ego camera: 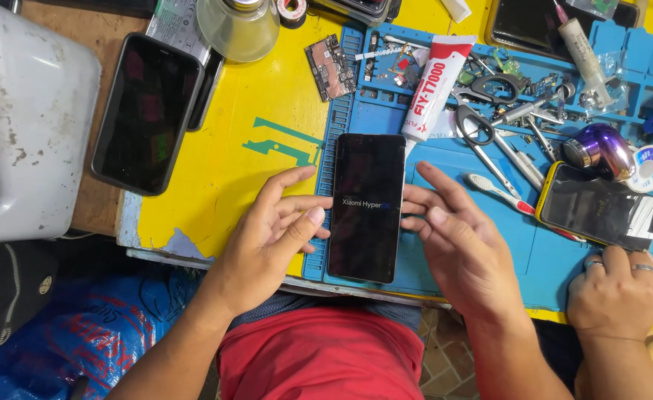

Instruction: Testing and diagnosing a smartphone by interacting with the touchscreen and using a SIM ejector tool to access the SIM tray.

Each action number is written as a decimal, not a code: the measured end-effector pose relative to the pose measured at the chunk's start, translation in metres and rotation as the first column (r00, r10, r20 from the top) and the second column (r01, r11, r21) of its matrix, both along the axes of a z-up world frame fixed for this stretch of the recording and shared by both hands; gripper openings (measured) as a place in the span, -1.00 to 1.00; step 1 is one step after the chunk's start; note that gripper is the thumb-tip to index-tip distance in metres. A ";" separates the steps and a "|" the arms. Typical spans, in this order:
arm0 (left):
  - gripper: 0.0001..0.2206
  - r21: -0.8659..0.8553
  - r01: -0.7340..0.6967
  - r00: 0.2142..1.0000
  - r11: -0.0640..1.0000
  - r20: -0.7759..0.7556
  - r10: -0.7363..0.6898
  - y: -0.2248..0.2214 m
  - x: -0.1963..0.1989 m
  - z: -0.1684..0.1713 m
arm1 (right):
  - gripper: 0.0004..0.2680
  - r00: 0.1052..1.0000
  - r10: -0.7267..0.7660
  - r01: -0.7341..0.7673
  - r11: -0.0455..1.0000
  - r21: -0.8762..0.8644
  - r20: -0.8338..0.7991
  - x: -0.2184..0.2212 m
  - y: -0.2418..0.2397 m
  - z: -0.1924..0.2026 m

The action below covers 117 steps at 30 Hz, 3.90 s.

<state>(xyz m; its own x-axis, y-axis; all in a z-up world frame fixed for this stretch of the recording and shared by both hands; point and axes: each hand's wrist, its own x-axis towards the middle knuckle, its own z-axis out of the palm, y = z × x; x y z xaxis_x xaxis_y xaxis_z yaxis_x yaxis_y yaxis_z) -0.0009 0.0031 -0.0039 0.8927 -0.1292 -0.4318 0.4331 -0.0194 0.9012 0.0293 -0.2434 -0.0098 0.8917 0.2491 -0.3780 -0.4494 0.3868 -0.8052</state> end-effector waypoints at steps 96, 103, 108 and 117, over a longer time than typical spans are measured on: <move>-0.78 -0.311 -0.786 0.581 0.535 -0.072 0.811 0.137 -0.261 -0.063 | -0.51 0.486 0.277 0.302 0.837 -0.457 0.829 -0.093 0.391 -0.014; -0.70 -0.340 -0.777 0.599 0.530 -0.140 0.788 0.136 -0.276 -0.047 | -0.47 0.566 0.224 0.392 0.773 -0.498 0.793 -0.086 0.414 -0.028; -0.73 -0.316 -0.741 0.641 0.592 -0.072 0.764 0.134 -0.282 -0.043 | -0.62 0.523 0.084 0.468 0.804 -0.368 0.848 -0.088 0.410 -0.023; -0.65 -0.068 -0.672 0.739 0.737 0.004 0.674 0.129 -0.288 -0.042 | -0.56 0.613 0.150 0.365 0.817 -0.446 0.776 -0.078 0.397 -0.023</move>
<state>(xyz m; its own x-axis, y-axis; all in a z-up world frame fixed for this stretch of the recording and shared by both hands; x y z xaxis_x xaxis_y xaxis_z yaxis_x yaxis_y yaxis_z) -0.2887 0.1320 -0.0457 0.7675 0.4856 -0.4184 0.2890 0.3204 0.9021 -0.0485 0.1537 -0.0332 0.9023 0.1270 0.4120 0.4301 -0.1993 -0.8805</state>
